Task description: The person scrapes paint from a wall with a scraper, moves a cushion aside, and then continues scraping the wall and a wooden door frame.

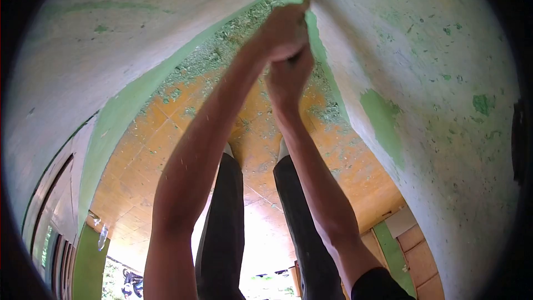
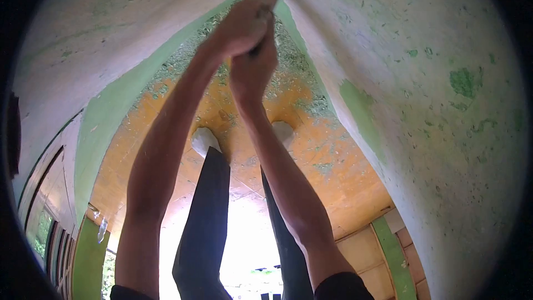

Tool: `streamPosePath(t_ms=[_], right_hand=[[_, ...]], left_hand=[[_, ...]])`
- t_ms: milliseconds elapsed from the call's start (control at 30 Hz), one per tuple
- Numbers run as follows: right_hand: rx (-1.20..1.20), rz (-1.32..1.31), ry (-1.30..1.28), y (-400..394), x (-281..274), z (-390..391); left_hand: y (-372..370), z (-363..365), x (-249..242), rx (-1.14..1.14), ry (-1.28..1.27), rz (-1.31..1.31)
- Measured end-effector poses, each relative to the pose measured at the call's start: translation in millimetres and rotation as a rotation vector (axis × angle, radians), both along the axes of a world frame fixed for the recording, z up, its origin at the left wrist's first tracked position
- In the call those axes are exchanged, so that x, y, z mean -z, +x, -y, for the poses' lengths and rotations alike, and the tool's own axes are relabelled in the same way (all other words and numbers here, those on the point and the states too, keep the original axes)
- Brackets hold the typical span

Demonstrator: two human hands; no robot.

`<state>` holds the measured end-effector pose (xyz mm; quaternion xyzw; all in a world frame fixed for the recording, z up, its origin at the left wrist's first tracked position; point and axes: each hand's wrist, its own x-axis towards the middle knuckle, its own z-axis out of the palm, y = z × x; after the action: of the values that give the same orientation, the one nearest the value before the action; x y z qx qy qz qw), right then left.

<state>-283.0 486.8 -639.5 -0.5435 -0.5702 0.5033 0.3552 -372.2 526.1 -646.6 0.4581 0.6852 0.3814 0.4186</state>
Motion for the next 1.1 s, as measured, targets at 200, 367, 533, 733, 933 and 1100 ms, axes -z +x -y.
streamPosePath(t_ms=[200, 367, 533, 733, 933, 1100], right_hand=[[-0.079, 0.005, -0.180, -3, -23, -16], [-0.003, -0.075, -0.118, 15, -26, -10], [-0.166, 0.130, -0.129, -15, -23, -28], [-0.111, -0.042, -0.220, -6, -30, -38], [-0.022, -0.191, 0.028, 4, -34, -10], [-0.116, -0.031, -0.095, -21, -22, -18]], left_hand=[[-19, -14, -13, 0.101, -0.132, 0.044], [17, -1, -29, -0.029, 0.078, -0.064], [-20, -18, -15, 0.035, -0.157, -0.015], [-9, -20, -23, -0.052, 0.005, -0.067], [17, 0, -36, -0.163, 0.289, -0.119], [-21, -15, -30, -0.019, -0.099, -0.041]])
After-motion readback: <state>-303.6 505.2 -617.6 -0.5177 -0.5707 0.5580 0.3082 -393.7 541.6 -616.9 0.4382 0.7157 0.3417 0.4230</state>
